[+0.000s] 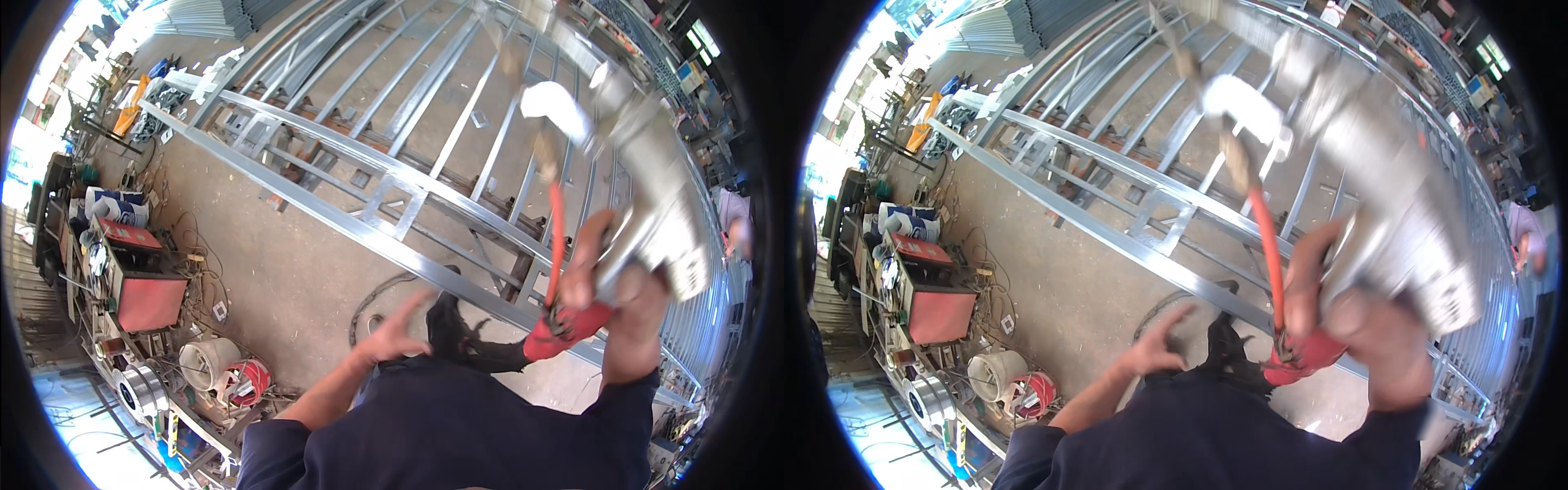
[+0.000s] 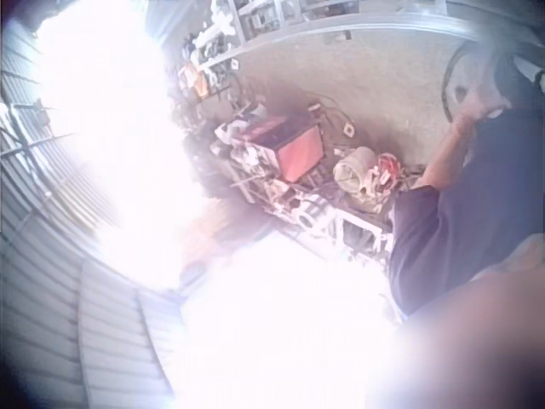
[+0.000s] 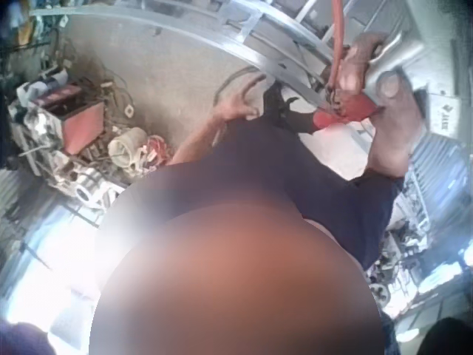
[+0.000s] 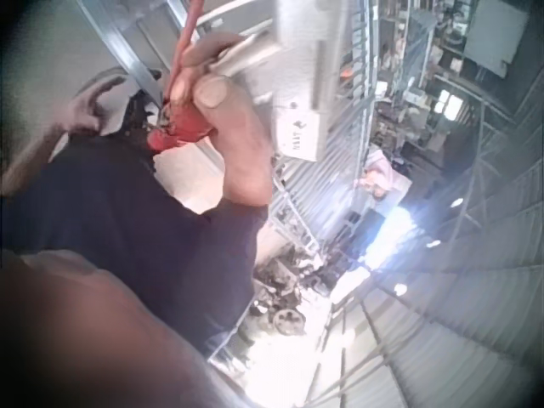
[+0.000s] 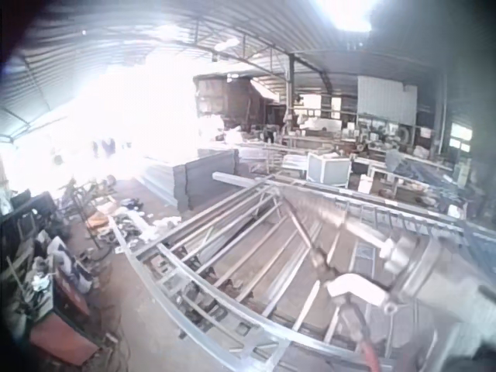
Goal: The person welds joints on a large metal frame using a handheld welding gun. They move along the frame, applying welds at multiple intersections while holding the frame steady with the other hand.
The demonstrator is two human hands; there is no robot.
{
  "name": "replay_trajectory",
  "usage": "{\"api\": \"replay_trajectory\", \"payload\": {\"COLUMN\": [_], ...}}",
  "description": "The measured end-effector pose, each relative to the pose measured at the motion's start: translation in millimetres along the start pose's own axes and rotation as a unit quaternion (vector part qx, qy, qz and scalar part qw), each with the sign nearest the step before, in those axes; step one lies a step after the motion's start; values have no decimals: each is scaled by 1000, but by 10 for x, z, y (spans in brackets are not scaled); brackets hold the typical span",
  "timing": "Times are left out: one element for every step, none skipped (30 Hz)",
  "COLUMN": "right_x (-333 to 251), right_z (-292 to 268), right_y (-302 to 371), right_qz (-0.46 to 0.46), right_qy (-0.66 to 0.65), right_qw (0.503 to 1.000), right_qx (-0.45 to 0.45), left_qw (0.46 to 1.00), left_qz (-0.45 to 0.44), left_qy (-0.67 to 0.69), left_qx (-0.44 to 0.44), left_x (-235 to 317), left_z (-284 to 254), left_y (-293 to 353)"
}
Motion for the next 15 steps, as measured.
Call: {"api": "replay_trajectory", "payload": {"right_x": [-171,-315,-452,-582,-799,-909,-1024,-1136,-1240,-1330,-1376,-1487,-1590,-1406,-1352], "right_z": [207,357,538,717,858,968,1080,1137,1161,1145,1101,1087,1030,789,653], "right_y": [-121,-191,-279,-385,-440,-509,-596,-684,-755,-851,-956,-1032,-1100,-1322,-1491], "right_qz": [-37,-89,-122,-153,-183,-200,-216,-230,-243,-254,-261,-268,-273,-265,-261], "right_qy": [-9,-28,-66,-107,-120,-133,-148,-157,-155,-151,-150,-123,-94,-119,-117], "right_qw": [999,995,990,981,974,968,962,957,955,954,953,955,957,957,957], "right_qx": [-39,-20,-36,-56,-63,-70,-77,-78,-70,-57,-43,-20,9,23,44], "left_qw": [997,989,980,967,966,967,968,975,971,964,951,938,940,924,906], "left_qz": [45,88,124,158,147,129,111,91,92,91,59,39,-24,-123,-154], "left_qy": [-18,-32,-88,-144,-157,-176,-193,-196,-219,-241,-289,-327,-324,-331,-353], "left_qx": [-57,-112,-127,-141,-145,-131,-116,-50,4,58,93,111,105,144,174], "left_x": [133,236,304,343,308,211,89,-108,-369,-655,-1019,-1190,-1429,-1624,-1844], "left_z": [172,334,339,301,238,59,-140,-387,-636,-902,-1204,-1388,-1556,-1917,-2200], "left_y": [42,101,158,241,254,309,354,429,501,587,654,670,671,973,1185]}}
Point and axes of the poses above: each hand's wrist, its own y-axis away from the middle knuckle, its own z-axis out of the palm, x = y × z, the point moved 8 cm from there along -y, towards the middle knuckle, and after that the axes turned 15 degrees about -z, right-handed, at the moved point
